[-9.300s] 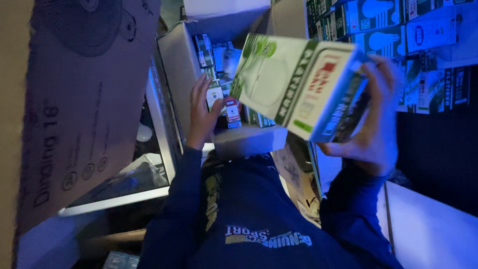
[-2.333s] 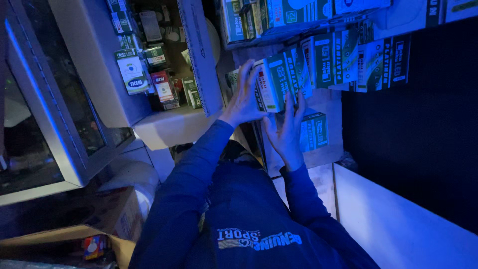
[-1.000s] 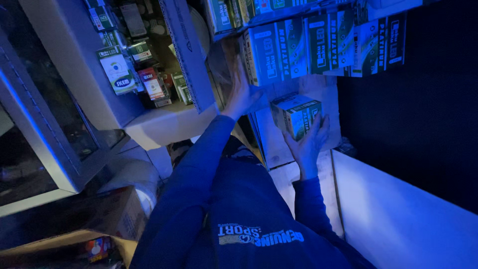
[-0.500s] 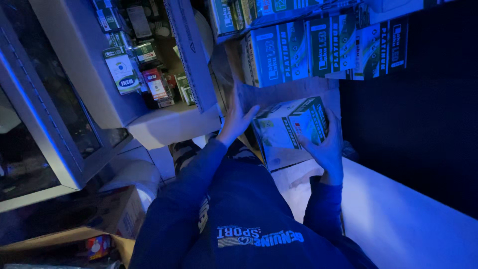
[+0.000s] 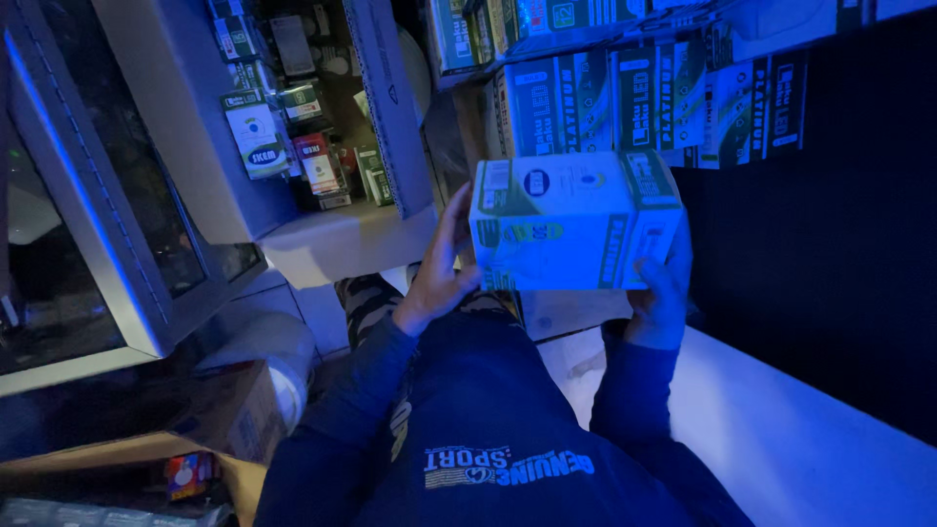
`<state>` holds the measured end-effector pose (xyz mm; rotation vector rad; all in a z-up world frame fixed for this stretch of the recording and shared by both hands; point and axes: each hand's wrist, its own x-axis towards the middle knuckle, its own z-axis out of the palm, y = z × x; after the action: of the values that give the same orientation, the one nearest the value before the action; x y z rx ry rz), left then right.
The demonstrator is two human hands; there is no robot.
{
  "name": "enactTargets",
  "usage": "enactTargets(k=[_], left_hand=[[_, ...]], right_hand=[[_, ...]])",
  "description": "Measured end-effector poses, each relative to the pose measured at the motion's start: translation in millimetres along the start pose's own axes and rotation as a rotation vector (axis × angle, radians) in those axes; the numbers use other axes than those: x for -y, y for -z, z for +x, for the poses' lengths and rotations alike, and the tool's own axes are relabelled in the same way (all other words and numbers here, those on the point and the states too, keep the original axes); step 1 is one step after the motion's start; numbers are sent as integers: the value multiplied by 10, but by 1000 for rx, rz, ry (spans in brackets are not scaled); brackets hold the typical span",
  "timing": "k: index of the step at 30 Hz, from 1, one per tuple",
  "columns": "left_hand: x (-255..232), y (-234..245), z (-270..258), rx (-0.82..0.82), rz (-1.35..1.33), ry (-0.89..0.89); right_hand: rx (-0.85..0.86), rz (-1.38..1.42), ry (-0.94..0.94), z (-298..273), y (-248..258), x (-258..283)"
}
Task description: The person removes light bulb boxes from a cardboard shipping carton and stacks them neatly onto storage shelves by hand.
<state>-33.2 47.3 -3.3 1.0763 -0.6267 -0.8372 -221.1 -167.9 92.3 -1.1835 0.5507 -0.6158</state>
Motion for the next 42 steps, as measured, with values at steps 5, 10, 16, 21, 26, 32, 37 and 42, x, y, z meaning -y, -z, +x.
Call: enactTargets(k=[5, 10, 16, 21, 26, 32, 37, 42], left_hand=[[-154, 34, 63, -72, 34, 28], [-147, 28, 154, -180, -4, 80], [-201, -80, 338, -206, 188, 25], [-295, -115, 534, -166, 438, -105], [-312, -153, 713, -215, 416, 51], [-190, -193, 802, -140, 383, 41], [-136, -492, 866, -176, 755, -76], [-172, -769, 1022, -200, 660, -68]], right_hand=[[34, 25, 62, 136, -122, -165], [16, 150, -6, 136, 56, -400], [-99, 297, -21, 225, 373, -774], [-208, 333, 27, 380, 292, -777], [-223, 289, 87, 497, 112, -609], [-337, 194, 77, 576, 187, -655], [-459, 153, 124, 709, 402, -705], [-545, -69, 212, 833, 399, -759]])
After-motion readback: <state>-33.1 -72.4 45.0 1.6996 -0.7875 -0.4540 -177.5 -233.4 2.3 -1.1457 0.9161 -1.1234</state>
